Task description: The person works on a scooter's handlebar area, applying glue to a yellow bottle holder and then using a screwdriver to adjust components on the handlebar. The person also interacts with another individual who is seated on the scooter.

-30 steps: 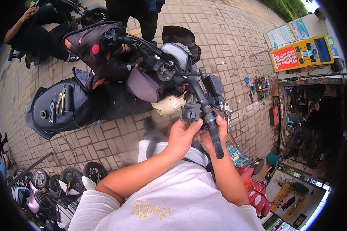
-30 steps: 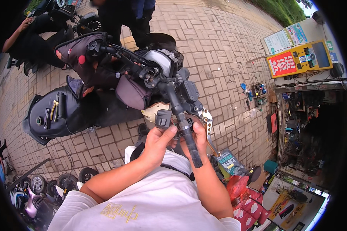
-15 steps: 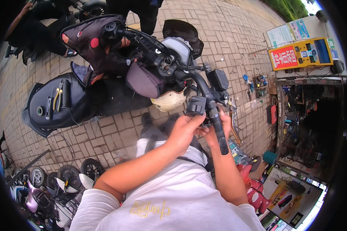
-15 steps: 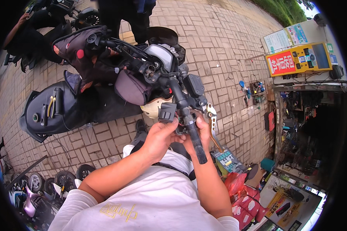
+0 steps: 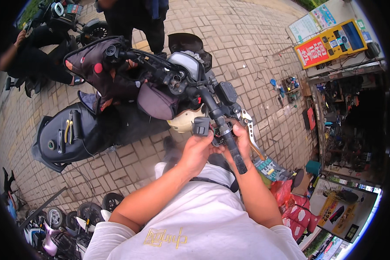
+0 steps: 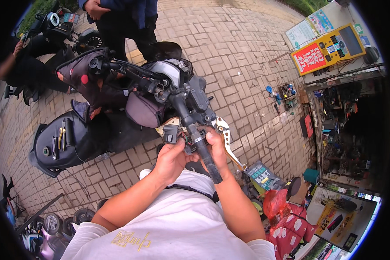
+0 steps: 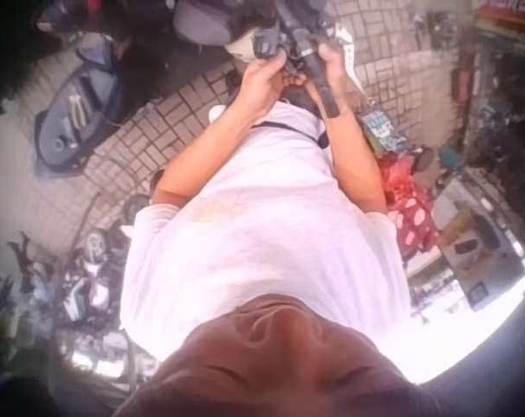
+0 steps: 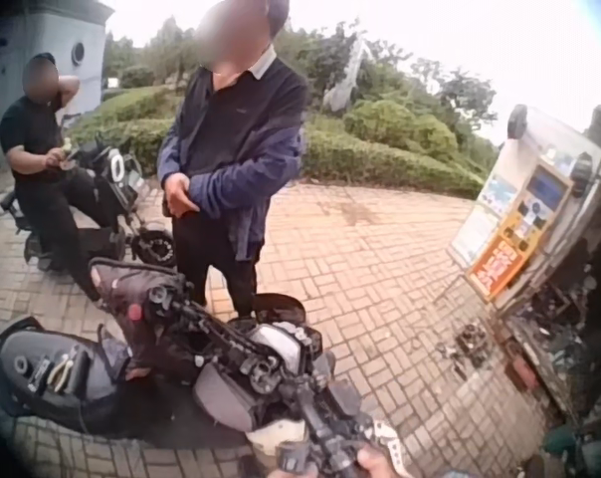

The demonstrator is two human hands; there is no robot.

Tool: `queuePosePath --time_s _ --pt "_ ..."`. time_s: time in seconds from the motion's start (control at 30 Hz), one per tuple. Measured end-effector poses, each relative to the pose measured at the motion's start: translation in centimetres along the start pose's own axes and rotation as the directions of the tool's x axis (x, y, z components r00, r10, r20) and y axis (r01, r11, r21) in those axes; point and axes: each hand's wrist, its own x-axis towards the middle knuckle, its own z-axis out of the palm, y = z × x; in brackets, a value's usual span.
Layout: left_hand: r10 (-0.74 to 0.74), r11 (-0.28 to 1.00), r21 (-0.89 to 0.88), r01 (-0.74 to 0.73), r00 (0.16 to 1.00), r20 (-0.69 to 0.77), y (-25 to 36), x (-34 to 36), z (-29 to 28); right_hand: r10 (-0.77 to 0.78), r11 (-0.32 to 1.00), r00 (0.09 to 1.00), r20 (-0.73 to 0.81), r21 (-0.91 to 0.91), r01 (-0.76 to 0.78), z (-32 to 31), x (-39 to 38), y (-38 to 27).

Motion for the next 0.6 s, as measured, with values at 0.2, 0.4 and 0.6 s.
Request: queuePosePath --time_s 0.2,0.4,0.6 --pt "-0.029 0.999 0.044 0.026 0.997 0.068 -0.1 0.3 -1.0 -0.002 0.998 1.000 0.011 -0.061 0.003 0.3 0.1 -0.6" --pt "-0.068 0.994 -0.079 0.074 0.994 0.084 -0.9 0.5 0.2 -0.054 0.970 0.981 0.184 -0.224 0.095 -3.3 -0.7 -0.9" --pt "-0.068 0.993 0.094 0.069 0.998 -0.006 -2.4 1.4 1.2 -0.010 0.910 0.983 0.183 -0.406 0.085 -14.6 -1.5 -2.5"
